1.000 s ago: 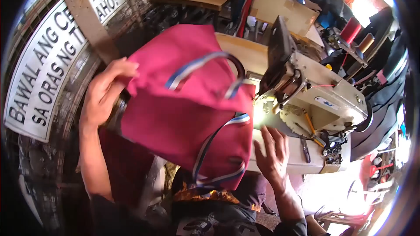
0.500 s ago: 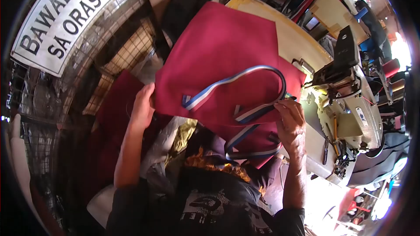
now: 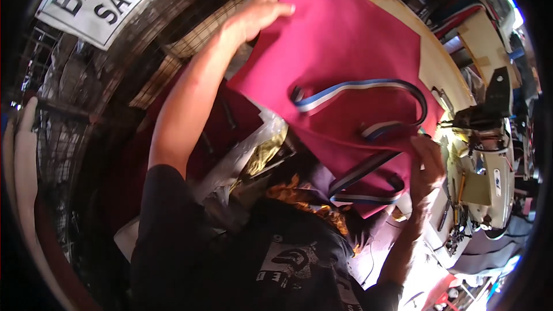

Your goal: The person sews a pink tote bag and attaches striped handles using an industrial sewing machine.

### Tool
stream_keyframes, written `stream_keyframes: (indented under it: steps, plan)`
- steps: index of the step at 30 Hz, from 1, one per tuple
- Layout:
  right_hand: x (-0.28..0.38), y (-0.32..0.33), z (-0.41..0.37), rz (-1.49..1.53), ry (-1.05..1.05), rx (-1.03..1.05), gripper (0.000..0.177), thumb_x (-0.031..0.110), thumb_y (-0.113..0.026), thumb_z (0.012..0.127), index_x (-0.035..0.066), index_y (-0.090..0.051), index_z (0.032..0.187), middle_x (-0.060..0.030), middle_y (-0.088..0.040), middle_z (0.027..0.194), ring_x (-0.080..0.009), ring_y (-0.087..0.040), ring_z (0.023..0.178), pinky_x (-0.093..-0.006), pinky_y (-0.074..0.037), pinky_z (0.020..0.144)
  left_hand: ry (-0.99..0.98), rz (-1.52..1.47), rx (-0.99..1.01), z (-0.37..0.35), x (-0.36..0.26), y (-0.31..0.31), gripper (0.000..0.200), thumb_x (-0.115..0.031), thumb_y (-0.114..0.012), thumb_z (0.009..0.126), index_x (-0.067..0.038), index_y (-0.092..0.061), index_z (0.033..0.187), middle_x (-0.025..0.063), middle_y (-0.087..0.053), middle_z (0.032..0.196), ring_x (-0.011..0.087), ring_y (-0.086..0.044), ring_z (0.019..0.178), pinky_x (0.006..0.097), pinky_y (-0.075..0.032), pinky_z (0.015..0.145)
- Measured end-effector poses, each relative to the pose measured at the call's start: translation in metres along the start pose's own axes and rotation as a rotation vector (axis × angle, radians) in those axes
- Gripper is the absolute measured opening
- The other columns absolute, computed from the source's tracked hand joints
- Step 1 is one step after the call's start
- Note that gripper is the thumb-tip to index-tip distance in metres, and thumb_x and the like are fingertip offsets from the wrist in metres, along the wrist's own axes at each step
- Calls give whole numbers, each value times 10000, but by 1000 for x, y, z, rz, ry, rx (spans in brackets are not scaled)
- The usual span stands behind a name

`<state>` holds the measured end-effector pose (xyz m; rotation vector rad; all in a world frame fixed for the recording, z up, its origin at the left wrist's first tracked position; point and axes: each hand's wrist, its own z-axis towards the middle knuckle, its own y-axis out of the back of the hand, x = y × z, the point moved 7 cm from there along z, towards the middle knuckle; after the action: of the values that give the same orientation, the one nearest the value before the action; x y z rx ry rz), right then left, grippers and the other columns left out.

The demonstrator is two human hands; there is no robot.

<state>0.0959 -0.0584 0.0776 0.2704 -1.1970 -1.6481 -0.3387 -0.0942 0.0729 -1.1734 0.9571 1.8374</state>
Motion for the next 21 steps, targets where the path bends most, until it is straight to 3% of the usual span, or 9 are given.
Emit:
stream_keyframes:
  steps: [3,4,6,8,10,12,17,19,21]
  plan:
    - [30,-3,32,64,-44,-78,411,-151,-616,793,39,-756,1129,-133,-716,1153,-299,-711,1067,-388,-576,920,-108,42,-85,-2,-77,42,557,120,-512,881,-15,-585,1417,143,-686,1306,228,-617,1226,342,-442,1108]
    - [45,-8,44,132,-37,-117,415,-150,-621,790,43,-759,1131,-132,-718,1163,-296,-713,1071,-388,-579,922,-189,129,-71,-16,-101,65,570,77,-529,942,-27,-509,1502,137,-672,1335,227,-610,1238,338,-442,1106]
    - [84,-27,64,135,74,-119,416,-137,-644,779,46,-765,1133,-126,-717,1155,-298,-710,1072,-382,-587,928,-219,536,-190,-47,-126,125,514,41,-517,957,-3,-513,1469,139,-700,1240,218,-630,1176,324,-467,1067]
    - [120,-62,78,206,219,-93,438,-120,-669,754,51,-761,1146,-136,-711,1149,-309,-698,1097,-383,-590,940,-108,607,-192,-98,-111,218,531,-55,-594,981,0,-507,1502,125,-569,1502,208,-531,1367,356,-365,1182]
    - [154,-102,85,279,299,-7,455,-64,-704,737,54,-747,1175,-136,-694,1160,-310,-671,1144,-389,-581,954,-57,840,-412,-166,-122,235,443,-2,-582,974,10,-598,1417,148,-629,1433,201,-580,1315,332,-409,1144]
    - [182,-145,85,245,384,61,421,12,-688,757,27,-725,1177,-150,-676,1181,-315,-637,1188,-399,-556,985,97,913,-438,-236,-78,281,494,13,-594,960,-5,-568,1453,146,-610,1458,223,-551,1364,344,-387,1166]
    - [216,-265,40,45,553,208,324,108,-628,808,-30,-700,1093,-152,-653,1126,-307,-591,1190,-413,-514,987,526,792,-473,-394,81,286,688,125,-622,867,-29,-482,1523,162,-518,1543,258,-500,1410,373,-380,1177]
    - [215,-278,2,-23,515,425,421,86,-631,825,-17,-643,1234,-162,-615,1285,-343,-575,1255,-430,-509,1031,730,709,-446,-469,193,285,709,122,-609,884,-37,-434,1552,172,-466,1578,275,-466,1435,383,-365,1195]
    - [212,-268,-39,85,494,619,465,101,-653,832,-10,-616,1282,-163,-607,1305,-353,-569,1260,-431,-503,1039,1025,637,-422,-502,228,258,719,102,-595,915,-39,-374,1585,182,-400,1621,294,-418,1471,397,-353,1215]
